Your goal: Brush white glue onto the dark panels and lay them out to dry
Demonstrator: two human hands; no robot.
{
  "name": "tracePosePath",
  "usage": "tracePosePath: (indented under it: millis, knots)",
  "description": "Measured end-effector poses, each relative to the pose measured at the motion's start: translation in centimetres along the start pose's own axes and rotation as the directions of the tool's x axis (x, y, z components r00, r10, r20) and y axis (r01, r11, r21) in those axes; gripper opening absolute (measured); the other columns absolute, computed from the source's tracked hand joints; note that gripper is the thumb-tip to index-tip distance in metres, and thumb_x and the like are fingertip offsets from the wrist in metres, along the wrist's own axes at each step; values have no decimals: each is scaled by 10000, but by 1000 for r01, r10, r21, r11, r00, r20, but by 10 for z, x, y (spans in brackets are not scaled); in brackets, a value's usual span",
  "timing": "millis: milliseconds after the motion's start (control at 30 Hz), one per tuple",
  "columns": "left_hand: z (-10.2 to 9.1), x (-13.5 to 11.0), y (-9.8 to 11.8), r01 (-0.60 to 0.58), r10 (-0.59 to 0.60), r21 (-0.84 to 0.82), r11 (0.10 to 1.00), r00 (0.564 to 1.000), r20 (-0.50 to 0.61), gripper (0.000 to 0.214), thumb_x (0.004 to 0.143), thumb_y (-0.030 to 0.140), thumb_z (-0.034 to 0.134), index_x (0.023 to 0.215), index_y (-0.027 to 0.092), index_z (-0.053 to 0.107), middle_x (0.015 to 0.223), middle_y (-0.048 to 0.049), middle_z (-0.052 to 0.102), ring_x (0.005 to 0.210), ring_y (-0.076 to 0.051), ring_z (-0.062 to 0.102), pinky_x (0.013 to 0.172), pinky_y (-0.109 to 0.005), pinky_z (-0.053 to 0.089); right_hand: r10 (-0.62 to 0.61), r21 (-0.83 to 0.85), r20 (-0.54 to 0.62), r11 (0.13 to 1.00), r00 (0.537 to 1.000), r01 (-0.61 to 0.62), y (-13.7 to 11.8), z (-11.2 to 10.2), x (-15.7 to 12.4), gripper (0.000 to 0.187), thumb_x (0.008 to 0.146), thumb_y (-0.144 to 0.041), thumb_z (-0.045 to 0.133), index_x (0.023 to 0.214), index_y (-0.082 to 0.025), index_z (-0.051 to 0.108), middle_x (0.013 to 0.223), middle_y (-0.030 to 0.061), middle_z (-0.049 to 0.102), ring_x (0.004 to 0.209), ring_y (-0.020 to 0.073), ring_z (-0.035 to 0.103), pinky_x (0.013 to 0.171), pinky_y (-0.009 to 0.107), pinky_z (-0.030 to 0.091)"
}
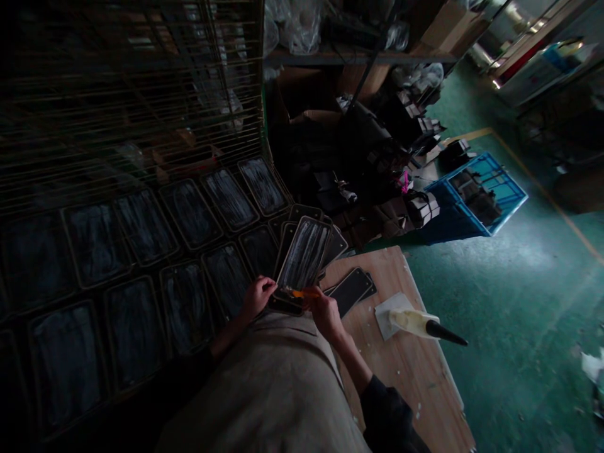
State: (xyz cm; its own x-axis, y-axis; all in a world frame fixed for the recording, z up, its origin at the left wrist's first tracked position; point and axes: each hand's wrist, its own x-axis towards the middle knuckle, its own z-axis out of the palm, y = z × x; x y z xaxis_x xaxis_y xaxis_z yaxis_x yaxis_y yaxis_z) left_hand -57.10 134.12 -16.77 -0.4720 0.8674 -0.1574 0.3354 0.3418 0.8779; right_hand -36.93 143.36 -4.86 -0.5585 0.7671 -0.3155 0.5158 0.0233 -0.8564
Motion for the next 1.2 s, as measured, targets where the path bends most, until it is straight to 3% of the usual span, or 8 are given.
tracePosePath:
  millis: [100, 200, 333, 467, 667, 933, 1067, 1200]
  knots:
    - [0, 0, 2, -11, 11, 35, 999, 1000, -7, 88, 816, 196, 611, 728, 193, 613, 794, -11, 572, 768, -142, 596, 752, -261, 469, 46, 4, 33, 999, 998, -46, 2, -12, -1, 339, 937, -475, 450, 1028, -189, 607, 689, 24, 696, 617, 174, 679, 597, 262, 552]
    - [-2, 0, 10, -61, 64, 112, 992, 998, -28, 87, 814, 179, 610, 729, 197, 610, 871, -33, 555, 853, -167, 586, 811, -293, 475, 36, -41, -59, 998, 998, -39, 1, -34, 13, 329, 940, -473, 451, 1007, -194, 611, 663, 27, 687, 593, 179, 675, 568, 263, 546]
    - [-7, 1, 24, -136, 156, 257, 957, 986, -60, 82, 813, 160, 605, 748, 208, 621, 962, -64, 539, 954, -209, 552, 869, -343, 463, -128, -331, -242, 943, 962, 42, -11, -57, 50, 298, 966, -400, 421, 1095, -202, 602, 737, 28, 716, 657, 169, 691, 613, 244, 516]
    - [-9, 1, 33, -168, 176, 275, 946, 984, -4, 114, 850, 158, 547, 763, 209, 602, 916, -64, 567, 899, -198, 568, 824, -322, 466, -290, -557, -236, 823, 927, 116, -30, -63, 89, 295, 973, -341, 419, 1158, -208, 606, 852, 38, 733, 717, 172, 689, 608, 227, 456]
    - [-3, -2, 31, -38, 24, 153, 987, 996, 90, 112, 891, 240, 502, 805, 221, 570, 767, -20, 639, 714, -156, 627, 686, -264, 451, -430, -644, -128, 721, 894, 254, -36, -62, 125, 295, 987, -286, 400, 1182, -222, 612, 973, 55, 714, 783, 165, 656, 611, 219, 402]
    - [8, -2, 25, 249, -222, -120, 961, 954, 201, 179, 869, 383, 478, 801, 223, 519, 528, 62, 537, 426, -116, 551, 440, -204, 398, -354, -671, -76, 709, 932, 215, -10, -66, 117, 284, 969, -285, 421, 1162, -218, 618, 985, 47, 703, 754, 151, 630, 592, 213, 394]
    - [11, -3, 18, 262, -227, -161, 952, 952, 205, 210, 851, 423, 489, 809, 221, 527, 538, 56, 546, 434, -114, 565, 415, -190, 397, -366, -646, -52, 722, 929, 248, -13, -67, 101, 289, 969, -252, 405, 1170, -224, 610, 967, 42, 698, 799, 151, 632, 626, 208, 408]
    - [11, -2, 17, 258, -222, -164, 952, 952, 209, 220, 836, 432, 503, 794, 218, 531, 513, 59, 530, 418, -109, 557, 404, -182, 391, -398, -669, -60, 697, 915, 259, -21, -69, 112, 316, 977, -243, 381, 1193, -221, 611, 922, 46, 685, 748, 143, 603, 611, 211, 383]
